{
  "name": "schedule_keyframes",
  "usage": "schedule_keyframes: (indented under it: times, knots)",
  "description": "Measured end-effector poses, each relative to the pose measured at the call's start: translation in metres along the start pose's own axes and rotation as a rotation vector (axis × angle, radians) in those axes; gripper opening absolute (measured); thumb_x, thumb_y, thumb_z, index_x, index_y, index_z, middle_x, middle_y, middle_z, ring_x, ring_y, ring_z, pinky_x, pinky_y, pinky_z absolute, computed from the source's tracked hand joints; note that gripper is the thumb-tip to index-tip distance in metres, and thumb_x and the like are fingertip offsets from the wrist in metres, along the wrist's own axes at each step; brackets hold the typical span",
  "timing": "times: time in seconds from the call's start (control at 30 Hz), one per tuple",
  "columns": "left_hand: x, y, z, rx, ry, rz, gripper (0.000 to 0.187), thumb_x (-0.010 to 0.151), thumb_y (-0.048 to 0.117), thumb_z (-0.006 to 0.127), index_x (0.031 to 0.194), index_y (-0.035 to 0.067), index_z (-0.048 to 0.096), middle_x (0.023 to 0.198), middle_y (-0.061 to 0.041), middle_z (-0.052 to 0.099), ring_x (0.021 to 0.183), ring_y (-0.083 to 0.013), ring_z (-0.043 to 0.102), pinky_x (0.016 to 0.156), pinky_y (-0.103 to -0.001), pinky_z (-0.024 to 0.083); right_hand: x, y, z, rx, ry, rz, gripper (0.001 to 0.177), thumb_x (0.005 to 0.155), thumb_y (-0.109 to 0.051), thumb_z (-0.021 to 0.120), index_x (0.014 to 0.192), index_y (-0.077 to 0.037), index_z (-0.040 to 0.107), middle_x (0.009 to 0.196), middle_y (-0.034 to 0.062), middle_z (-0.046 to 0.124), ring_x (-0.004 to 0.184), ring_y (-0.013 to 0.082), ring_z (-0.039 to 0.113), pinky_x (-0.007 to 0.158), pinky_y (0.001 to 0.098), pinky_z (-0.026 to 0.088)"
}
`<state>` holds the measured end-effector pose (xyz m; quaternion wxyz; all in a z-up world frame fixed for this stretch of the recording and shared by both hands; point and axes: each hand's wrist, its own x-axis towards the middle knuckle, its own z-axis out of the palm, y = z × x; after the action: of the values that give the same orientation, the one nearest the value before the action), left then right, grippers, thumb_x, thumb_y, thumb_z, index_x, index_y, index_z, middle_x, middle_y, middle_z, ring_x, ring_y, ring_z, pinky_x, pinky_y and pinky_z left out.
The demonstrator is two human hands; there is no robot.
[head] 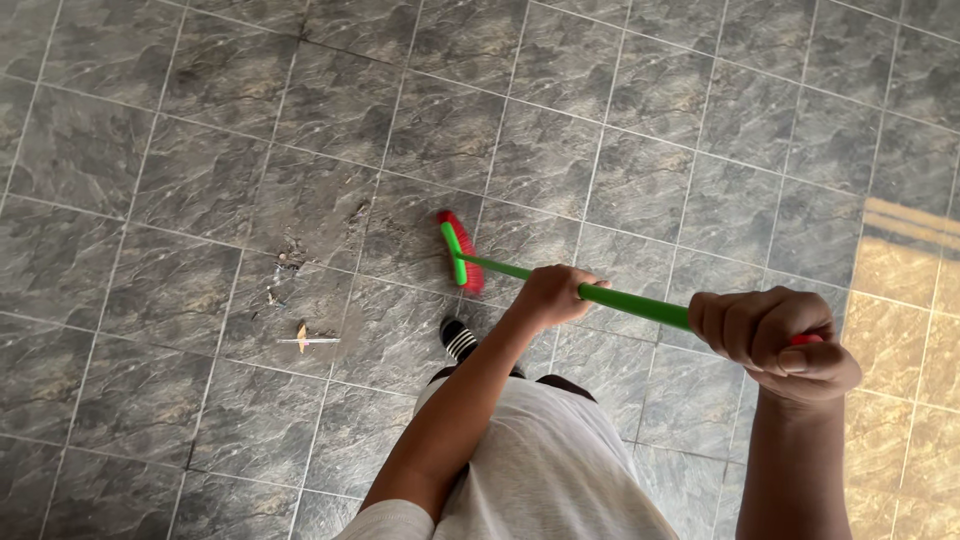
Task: The person sweeps debris across a tiled floor using a broom, pushing the pile together with several short strokes.
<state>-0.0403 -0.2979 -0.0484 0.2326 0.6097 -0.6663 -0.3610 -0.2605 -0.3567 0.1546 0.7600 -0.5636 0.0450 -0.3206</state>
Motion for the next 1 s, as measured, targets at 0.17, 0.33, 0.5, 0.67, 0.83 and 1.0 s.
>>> schedule_keyframes:
  times: [0.17,0.33,0.5,0.67,0.83,1.0]
  knots:
    - [-0.008,-0.042,-0.024,0.015,-0.057,-0.110,0.053,0.107,0.047,0.041,0.075,0.015,0.068,0.052,-0.002,0.054,0.043,-0.0168,0.047,0.045,-0.036,0.045,0.038,0.029,-0.004,0.083,-0.009,0.023,0.029,0.082,-0.019,0.055,0.060,-0.015,0.038,0.055,0.0034,0.044,0.057,0.0202,0.038,0.069,0.0408,0.036]
    - [-0.014,-0.057,-0.050,0.080,-0.007,-0.194,0.059,0.110,0.047,0.043,0.069,0.013,0.067,0.049,0.000,0.050,0.039,-0.0149,0.041,0.045,-0.035,0.044,0.077,0.036,-0.003,0.050,-0.042,-0.016,0.031,0.092,-0.022,0.045,0.063,-0.016,0.038,0.058,0.0015,0.039,0.058,0.0189,0.035,0.068,0.0403,0.038]
    - [-0.016,-0.012,-0.076,-0.065,0.289,-0.189,0.055,0.104,0.047,0.050,0.064,0.014,0.068,0.047,0.000,0.053,0.035,-0.0136,0.043,0.046,-0.035,0.042,0.096,-0.018,0.012,-0.080,-0.034,0.047,0.033,0.100,-0.026,0.041,0.068,-0.016,0.038,0.055,0.0006,0.037,0.054,0.0177,0.035,0.066,0.0386,0.040]
    - [0.017,0.052,-0.086,-0.205,0.004,-0.192,0.052,0.106,0.050,0.046,0.071,0.018,0.067,0.047,0.000,0.054,0.035,-0.0158,0.042,0.041,-0.037,0.044,0.100,-0.070,-0.020,-0.189,-0.164,0.044,0.034,0.095,-0.021,0.046,0.062,-0.017,0.040,0.054,-0.0003,0.041,0.052,0.0169,0.038,0.060,0.0383,0.039]
    - [0.076,0.079,-0.056,-0.230,0.045,0.069,0.052,0.100,0.047,0.056,0.060,0.014,0.063,0.046,0.001,0.055,0.037,-0.0125,0.049,0.045,-0.033,0.045,0.089,-0.108,-0.080,-0.561,-0.385,0.266,0.036,0.086,-0.002,0.065,0.060,-0.018,0.045,0.053,-0.0049,0.045,0.044,0.0133,0.040,0.049,0.0295,0.033]
    - [0.135,0.067,-0.005,-0.444,-0.047,0.145,0.036,0.093,0.034,0.061,0.062,0.016,0.063,0.053,-0.001,0.064,0.043,-0.0116,0.056,0.047,-0.034,0.049,0.121,-0.089,-0.041,-0.719,-0.375,-0.429,0.028,0.081,0.007,0.056,0.067,-0.011,0.038,0.057,-0.0003,0.040,0.045,0.0112,0.051,0.046,0.0309,0.047]
